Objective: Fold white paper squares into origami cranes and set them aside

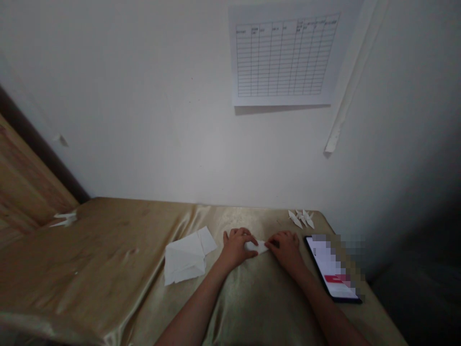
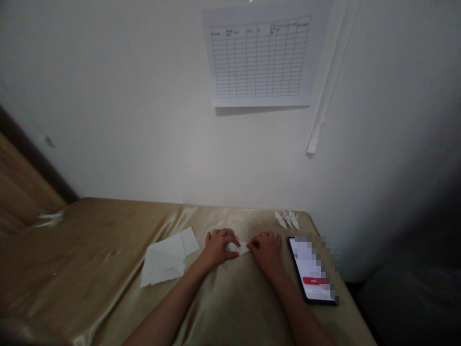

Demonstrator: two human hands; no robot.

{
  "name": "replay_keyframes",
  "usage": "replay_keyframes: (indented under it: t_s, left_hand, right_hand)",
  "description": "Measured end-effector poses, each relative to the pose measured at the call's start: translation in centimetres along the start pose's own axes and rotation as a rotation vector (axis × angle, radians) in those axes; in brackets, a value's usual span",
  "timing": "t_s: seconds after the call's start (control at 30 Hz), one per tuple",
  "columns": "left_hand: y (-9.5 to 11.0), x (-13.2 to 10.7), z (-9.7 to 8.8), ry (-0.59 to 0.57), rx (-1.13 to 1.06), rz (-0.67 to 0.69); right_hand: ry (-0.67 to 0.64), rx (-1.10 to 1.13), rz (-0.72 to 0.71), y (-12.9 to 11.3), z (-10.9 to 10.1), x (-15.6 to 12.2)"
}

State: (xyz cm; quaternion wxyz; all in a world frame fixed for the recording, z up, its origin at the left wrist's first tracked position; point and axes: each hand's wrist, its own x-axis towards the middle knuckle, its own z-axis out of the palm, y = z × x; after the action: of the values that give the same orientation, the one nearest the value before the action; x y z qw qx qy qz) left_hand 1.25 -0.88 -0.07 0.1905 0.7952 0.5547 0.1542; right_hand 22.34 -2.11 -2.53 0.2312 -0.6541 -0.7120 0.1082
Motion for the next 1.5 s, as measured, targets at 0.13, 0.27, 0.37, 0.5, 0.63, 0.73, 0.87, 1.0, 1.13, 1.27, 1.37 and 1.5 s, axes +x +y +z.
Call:
replay_keyframes:
  t_s: [0.13, 0.27, 0.37, 0.5, 0.63, 0.73, 0.87, 1.0, 1.13, 1.27, 1.37, 1.5]
  left_hand:
    - [0.1, 0.0, -0.2, -0.003, -0.005, -0.015]
    - [0.3, 0.1, -0.3, -0.017, -0.012, -0.041]
    - [0.5, 0.1, -0.2, 0.002, -0.026, -0.058]
    - [0.7, 0.0, 0.0, 0.036, -0.023, -0.063]
    - [0.8, 0.0, 0.1, 0.040, -0.027, -0.062]
    - [0.8, 0.1, 0.1, 0.033, -0.019, -0.075]
    - [0.8, 0.1, 0.1, 0.035, -0.015, -0.083]
    - [1.0, 0.0, 0.0, 0.026, -0.022, -0.094]
    - [1.1, -0.1, -0.1, 0.028, -0.020, -0.091]
    - [1.0, -0.1, 0.1, 0.029, -0.005, -0.078]
    - [1.0, -0.1, 0.3, 0.033, 0.014, -0.067]
    - [1.2, -0.2, 0.5, 0.044, 0.049, -0.065]
  right_hand:
    - [0.023, -0.009, 0.029, -0.3, 0.1, 0.0]
    - [0.022, 0.002, 0.026, -0.4, 0.0, 0.0]
    - [0.014, 0.011, 0.035, -0.4, 0.0, -0.1]
    - [0.036, 0.004, 0.033, -0.4, 0.3, -0.1]
    - [0.063, 0.004, 0.029, -0.4, 0.7, -0.1]
    - [0.069, 0.009, 0.030, -0.4, 0.8, 0.0]
    - [0.050, 0.004, 0.052, -0.6, 0.7, 0.0]
    - [0.033, -0.015, 0.060, -0.6, 0.7, 0.1]
    - [0.045, -0.022, 0.065, -0.7, 0.7, 0.2]
    - [0.050, -0.031, 0.063, -0.9, 0.7, 0.1]
    - [0.056, -0.058, 0.053, -0.9, 0.9, 0.2]
    - [0.072, -0.096, 0.039, -0.9, 0.9, 0.4]
